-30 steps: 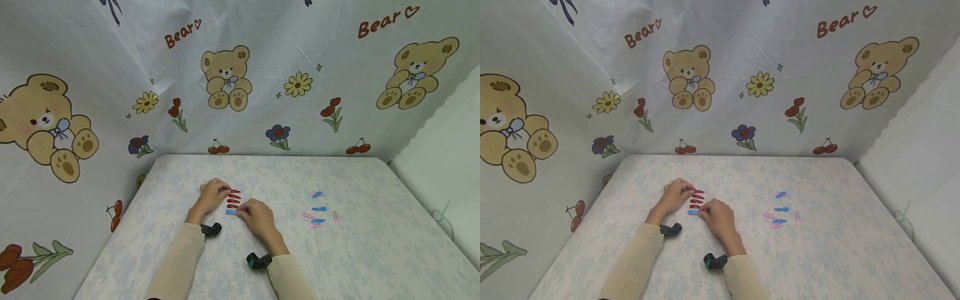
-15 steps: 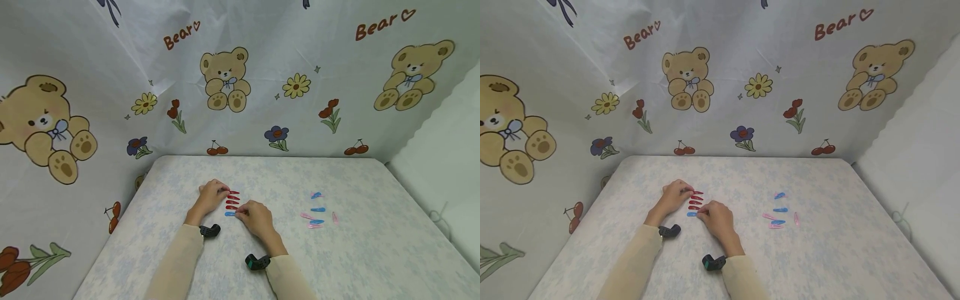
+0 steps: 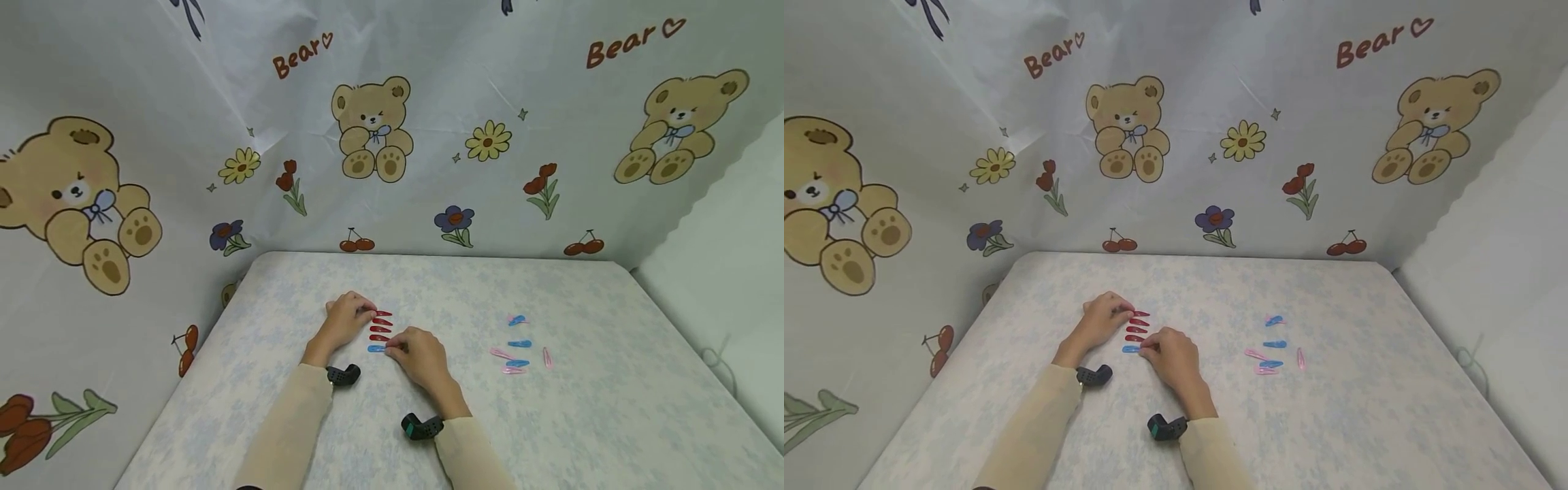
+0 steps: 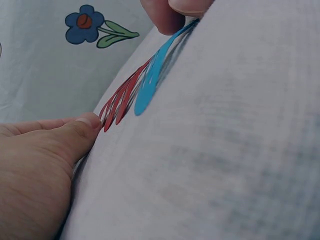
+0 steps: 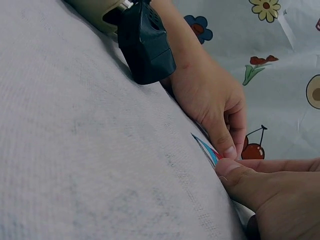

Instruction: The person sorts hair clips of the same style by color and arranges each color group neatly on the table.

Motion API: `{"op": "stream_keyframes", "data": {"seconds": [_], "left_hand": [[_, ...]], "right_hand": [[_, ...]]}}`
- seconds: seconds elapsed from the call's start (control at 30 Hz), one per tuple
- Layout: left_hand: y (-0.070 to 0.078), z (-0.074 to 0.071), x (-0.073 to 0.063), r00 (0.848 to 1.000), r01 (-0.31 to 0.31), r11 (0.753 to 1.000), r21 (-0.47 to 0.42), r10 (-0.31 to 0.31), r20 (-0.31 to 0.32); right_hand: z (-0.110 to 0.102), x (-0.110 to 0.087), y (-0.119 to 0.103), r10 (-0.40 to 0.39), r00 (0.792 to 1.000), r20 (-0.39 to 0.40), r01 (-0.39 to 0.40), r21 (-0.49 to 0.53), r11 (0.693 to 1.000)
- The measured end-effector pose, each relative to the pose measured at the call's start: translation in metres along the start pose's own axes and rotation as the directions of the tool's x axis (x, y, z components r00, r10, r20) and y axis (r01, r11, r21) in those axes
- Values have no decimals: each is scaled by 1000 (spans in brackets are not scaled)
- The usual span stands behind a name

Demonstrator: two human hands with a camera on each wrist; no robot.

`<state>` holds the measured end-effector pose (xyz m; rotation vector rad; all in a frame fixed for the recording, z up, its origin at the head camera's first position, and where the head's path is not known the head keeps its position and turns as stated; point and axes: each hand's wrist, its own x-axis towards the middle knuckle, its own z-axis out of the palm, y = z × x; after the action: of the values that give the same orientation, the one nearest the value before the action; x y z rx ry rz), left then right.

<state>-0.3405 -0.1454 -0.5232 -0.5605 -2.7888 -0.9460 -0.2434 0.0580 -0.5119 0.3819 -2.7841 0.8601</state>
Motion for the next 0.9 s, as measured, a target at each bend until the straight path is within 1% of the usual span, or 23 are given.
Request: {"op": "stream_keyframes", "data": {"seconds": [0.2, 0.33, 0.4, 0.53, 0.73, 0.9], "left_hand": [[0, -1, 0, 1000, 1, 1000, 2, -1, 3], [0, -1, 0, 1000, 6, 1000, 1, -6, 1], [1, -1, 0, 1000, 8, 1000, 1, -8, 1], [2, 0, 0, 1000, 10, 1000, 4, -10, 4], [2, 0, 0, 1000, 15, 1000, 0, -15, 15], [0, 0, 1, 1000, 15, 1000, -8, -15, 19]], "right_hand": [[-2, 1, 1, -1, 1000, 7, 1, 59, 998], [-10, 2, 2, 2, 1000, -7, -1, 119, 993], [-16, 4, 2, 6, 1000, -21, -3, 143, 990], [-33, 6, 3, 40, 998, -47, -31, 174, 984], [-58, 6, 7, 73, 991, -111, -54, 170, 984], [-77, 2, 21, 68, 985, -159, -41, 162, 986]]}}
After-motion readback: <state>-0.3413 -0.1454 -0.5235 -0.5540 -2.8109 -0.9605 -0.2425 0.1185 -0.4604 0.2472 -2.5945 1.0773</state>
